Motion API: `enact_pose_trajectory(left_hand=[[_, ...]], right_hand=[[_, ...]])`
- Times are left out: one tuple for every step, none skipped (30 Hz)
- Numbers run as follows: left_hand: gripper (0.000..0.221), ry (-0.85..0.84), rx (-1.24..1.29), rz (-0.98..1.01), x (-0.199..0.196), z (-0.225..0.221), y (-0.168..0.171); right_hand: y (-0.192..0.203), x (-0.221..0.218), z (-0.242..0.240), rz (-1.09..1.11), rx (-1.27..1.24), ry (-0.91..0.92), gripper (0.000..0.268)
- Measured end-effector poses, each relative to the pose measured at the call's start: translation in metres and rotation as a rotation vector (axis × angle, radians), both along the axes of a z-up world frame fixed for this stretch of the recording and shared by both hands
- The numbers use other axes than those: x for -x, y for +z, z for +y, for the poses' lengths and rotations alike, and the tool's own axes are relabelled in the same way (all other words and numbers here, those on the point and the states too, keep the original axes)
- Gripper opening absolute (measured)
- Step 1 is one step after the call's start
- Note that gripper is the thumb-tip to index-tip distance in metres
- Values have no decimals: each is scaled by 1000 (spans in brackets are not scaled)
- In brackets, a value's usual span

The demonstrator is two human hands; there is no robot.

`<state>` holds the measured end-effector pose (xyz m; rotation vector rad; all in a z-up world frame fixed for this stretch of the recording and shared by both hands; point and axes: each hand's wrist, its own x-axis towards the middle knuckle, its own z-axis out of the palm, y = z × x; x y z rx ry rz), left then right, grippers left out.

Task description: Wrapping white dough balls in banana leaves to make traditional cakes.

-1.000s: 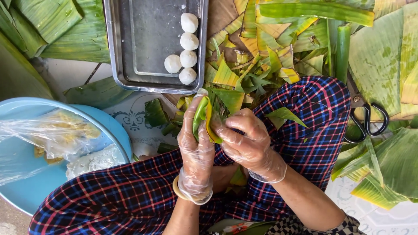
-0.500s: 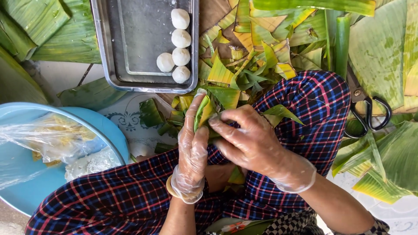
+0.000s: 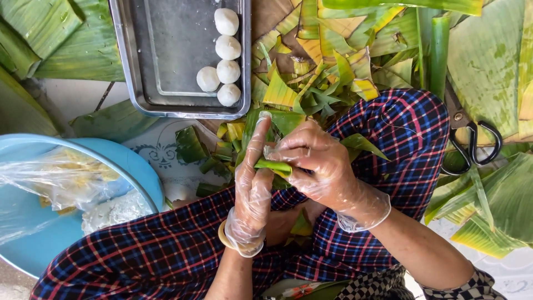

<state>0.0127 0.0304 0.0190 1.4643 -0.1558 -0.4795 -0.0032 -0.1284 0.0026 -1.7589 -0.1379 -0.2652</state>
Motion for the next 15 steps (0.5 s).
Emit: enact_pose_trajectory(left_hand=[[72, 12, 23, 29, 2, -1, -3], [72, 11, 26, 28, -1, -2, 4], [78, -9, 43, 80, -3, -4, 12], [86, -27, 55, 131, -6, -4, 19], [86, -26, 54, 129, -10, -1, 20], [79, -32, 39, 116, -13, 1, 21], [73, -37, 23, 103, -16, 4, 22], [73, -34, 23, 104, -14, 5, 16], [76, -50, 64, 169, -11, 7, 11], [78, -74, 109, 232, -9, 6, 5], [78, -77, 111, 232, -13, 3, 17], [81, -112, 99, 332, -17, 1, 28], [84, -146, 86, 433, -21, 0, 39], [84, -147, 83, 434, -22, -1, 42], [85, -161, 80, 446, -24, -2, 44]], right_hand=[[-4, 1, 2, -71, -44, -34, 26], [-3, 2, 0, -71, -40, -36, 26], [-1, 3, -1, -61, -30, -8, 26], [0, 3, -1, -52, -24, 22, 30], [9, 4, -4, -53, -26, 23, 30], [18, 5, -6, 20, 49, 146, 48], [27, 7, -8, 93, 125, 270, 72], [25, 10, -8, 94, 124, 273, 72], [24, 13, -9, 68, 188, 249, 74], [23, 16, -11, 40, 255, 219, 77], [24, 16, -10, 41, 258, 215, 77], [23, 17, -9, 19, 225, 181, 71], [23, 17, -8, -3, 192, 146, 65], [23, 17, -9, -3, 189, 144, 65], [23, 17, -9, -8, 149, 144, 64]])
